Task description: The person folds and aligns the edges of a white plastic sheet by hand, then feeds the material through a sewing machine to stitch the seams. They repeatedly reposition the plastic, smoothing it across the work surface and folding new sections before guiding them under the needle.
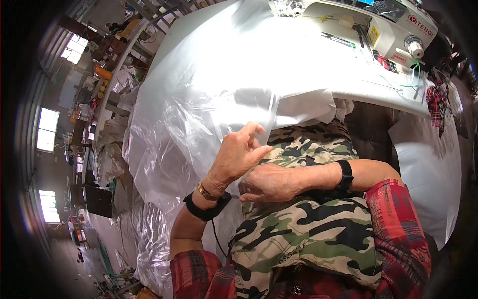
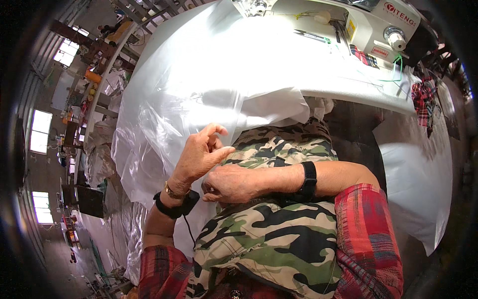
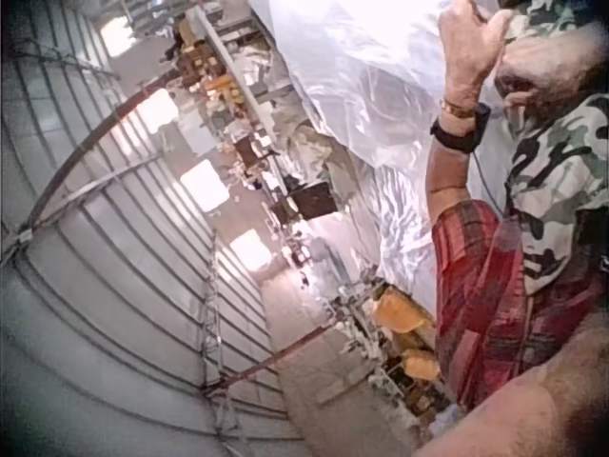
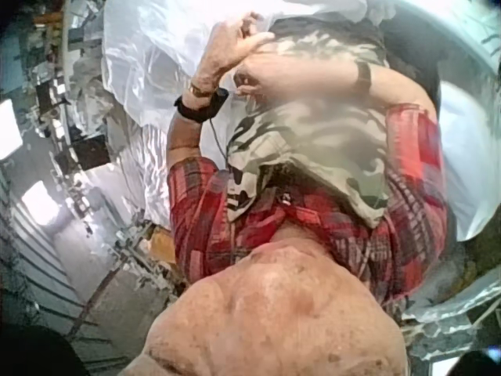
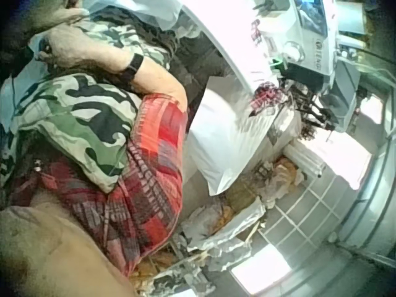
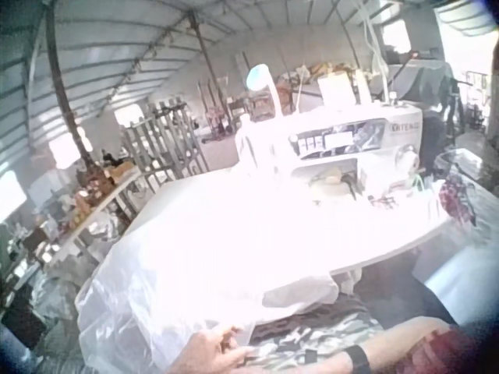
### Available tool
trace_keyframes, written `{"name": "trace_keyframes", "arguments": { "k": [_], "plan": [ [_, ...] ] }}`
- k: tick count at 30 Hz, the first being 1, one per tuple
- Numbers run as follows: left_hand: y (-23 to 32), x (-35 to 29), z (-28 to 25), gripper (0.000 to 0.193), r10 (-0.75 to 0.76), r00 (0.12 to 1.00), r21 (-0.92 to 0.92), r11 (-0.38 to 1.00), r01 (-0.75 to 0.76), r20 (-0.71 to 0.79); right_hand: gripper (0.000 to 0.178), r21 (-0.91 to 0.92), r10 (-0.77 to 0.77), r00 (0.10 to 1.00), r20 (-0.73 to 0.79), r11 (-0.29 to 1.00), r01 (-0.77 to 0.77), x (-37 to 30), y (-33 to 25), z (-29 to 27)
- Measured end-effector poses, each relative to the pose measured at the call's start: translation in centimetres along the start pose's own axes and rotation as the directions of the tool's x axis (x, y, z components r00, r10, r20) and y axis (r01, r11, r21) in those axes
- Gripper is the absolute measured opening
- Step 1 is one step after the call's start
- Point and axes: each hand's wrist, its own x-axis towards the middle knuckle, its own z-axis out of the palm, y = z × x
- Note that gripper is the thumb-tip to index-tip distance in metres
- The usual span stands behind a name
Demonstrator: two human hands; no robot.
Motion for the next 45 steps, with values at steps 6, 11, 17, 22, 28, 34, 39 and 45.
{"name": "trace_keyframes", "arguments": {
  "k": [6, 11, 17, 22, 28, 34, 39, 45],
  "plan": [
    [-2.6, -1.3, 1.0, 0.013, -0.041, 0.999, -0.41, 0.912, 0.025, -0.03, 0.035, 0.192, 0.238, 0.969, -0.067, 0.956, -0.222, -4.2, 1.4, -3.7],
    [-1.5, -2.1, 1.3, 0.008, -0.14, 0.986, -0.594, 0.802, 0.062, -0.086, 0.025, 0.52, 0.487, 0.324, -0.811, 0.854, 0.019, -11.0, 12.2, -3.1],
    [-0.8, -2.0, 1.9, 0.013, -0.036, 0.982, -0.539, 0.84, -0.071, -0.186, 0.025, 0.196, 0.213, 0.051, -0.976, 0.954, -0.225, -12.1, 17.8, -4.6],
    [0.6, -1.7, 1.2, 0.01, 0.007, 0.975, -0.465, 0.878, -0.113, -0.223, 0.023, 0.222, 0.445, 0.288, -0.848, 0.792, -0.569, -12.4, 17.4, -5.5],
    [2.1, -2.4, 0.2, 0.005, 0.047, 0.972, -0.416, 0.899, -0.141, -0.229, 0.033, -0.102, 0.112, 0.84, -0.53, 0.976, -0.194, -12.2, 5.4, -3.3],
    [3.2, -2.3, 2.6, 0.005, 0.097, 0.993, -0.398, 0.91, -0.114, -0.063, 0.034, 0.451, 0.339, 0.666, -0.664, 0.893, -0.006, -11.0, 3.2, 0.2],
    [3.6, -2.6, 4.6, 0.007, 0.159, 0.984, -0.316, 0.933, -0.175, -0.073, 0.022, 0.18, 0.218, 0.752, -0.622, 0.975, -0.133, -10.6, 0.1, 1.2],
    [3.1, -3.5, 5.3, 0.009, 0.185, 0.975, -0.243, 0.947, -0.21, -0.12, 0.021, 0.036, 0.137, 0.87, -0.473, 0.99, -0.136, -10.6, -0.8, 1.5]
  ]
}}
